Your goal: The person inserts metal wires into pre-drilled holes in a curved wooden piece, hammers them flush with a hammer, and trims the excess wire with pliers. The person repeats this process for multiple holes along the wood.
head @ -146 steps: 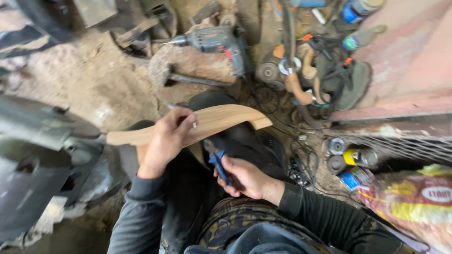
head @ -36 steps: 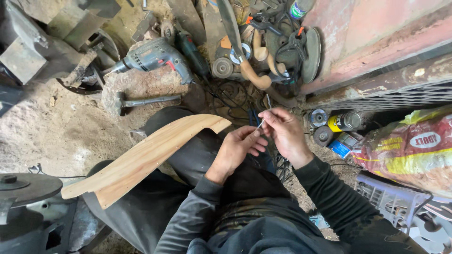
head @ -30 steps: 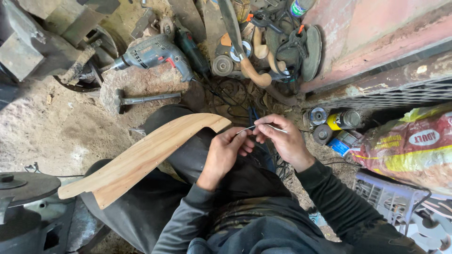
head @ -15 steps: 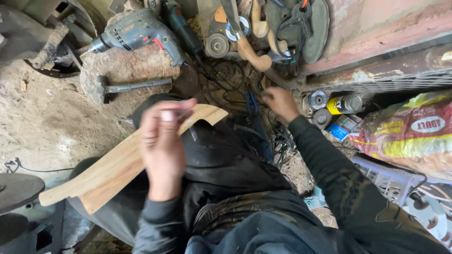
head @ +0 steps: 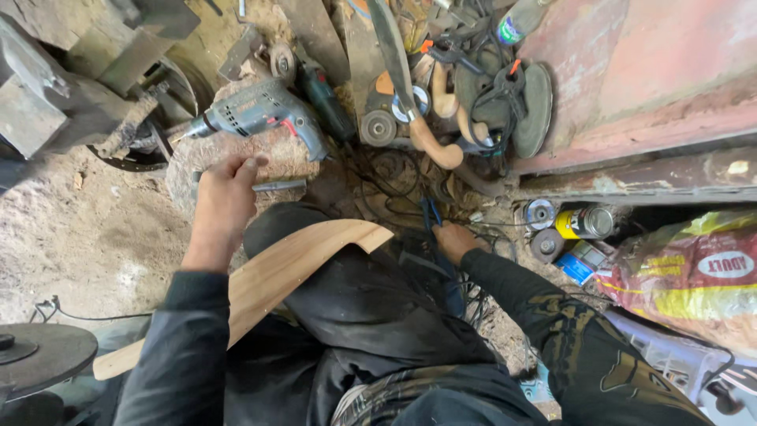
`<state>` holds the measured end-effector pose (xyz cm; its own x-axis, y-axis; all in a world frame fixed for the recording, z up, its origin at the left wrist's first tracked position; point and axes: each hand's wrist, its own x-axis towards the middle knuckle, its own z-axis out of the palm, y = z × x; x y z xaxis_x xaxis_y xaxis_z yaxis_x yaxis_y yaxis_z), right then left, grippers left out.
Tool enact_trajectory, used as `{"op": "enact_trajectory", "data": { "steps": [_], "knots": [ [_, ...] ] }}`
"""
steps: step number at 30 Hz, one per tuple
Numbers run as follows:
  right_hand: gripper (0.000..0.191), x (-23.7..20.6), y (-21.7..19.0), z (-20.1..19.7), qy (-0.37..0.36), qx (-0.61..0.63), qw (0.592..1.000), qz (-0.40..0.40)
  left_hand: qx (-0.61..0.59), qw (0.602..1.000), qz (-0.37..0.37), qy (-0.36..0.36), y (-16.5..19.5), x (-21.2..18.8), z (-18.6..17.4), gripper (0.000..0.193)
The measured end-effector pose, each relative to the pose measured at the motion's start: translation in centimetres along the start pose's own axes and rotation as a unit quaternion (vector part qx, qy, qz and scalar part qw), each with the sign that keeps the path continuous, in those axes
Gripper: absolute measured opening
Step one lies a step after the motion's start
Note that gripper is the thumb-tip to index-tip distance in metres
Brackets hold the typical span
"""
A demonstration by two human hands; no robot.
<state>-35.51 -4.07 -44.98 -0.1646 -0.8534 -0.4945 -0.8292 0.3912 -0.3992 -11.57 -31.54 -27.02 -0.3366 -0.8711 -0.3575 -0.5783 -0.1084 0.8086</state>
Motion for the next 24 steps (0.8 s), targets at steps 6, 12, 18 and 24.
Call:
{"op": "enact_trajectory", "data": {
  "steps": [6, 12, 18, 24],
  "knots": [
    [0.025, 1.5, -0.4, 1.6, 0.110, 0.160, 0.973, 0.127, 0.301, 0.944, 0.138, 0.014, -5.4, 4.1, 0.1, 0.030],
    [0.020, 2.5, -0.9, 2.6, 0.193, 0.227, 0.930, 0.216, 0.414, 0.901, 0.130, -0.018, -9.7, 1.5, 0.3, 0.027],
    [0.018, 1.3, 0.1, 2.6, 0.257, 0.150, 0.947, 0.119, 0.293, 0.955, 0.029, 0.021, -13.1, -4.7, -1.3, 0.031],
    [0.022, -0.3, 0.7, 3.0, 0.137, 0.021, 0.989, 0.042, 0.166, 0.984, -0.018, 0.053, -15.8, -7.8, -2.0, 0.029]
  ]
}}
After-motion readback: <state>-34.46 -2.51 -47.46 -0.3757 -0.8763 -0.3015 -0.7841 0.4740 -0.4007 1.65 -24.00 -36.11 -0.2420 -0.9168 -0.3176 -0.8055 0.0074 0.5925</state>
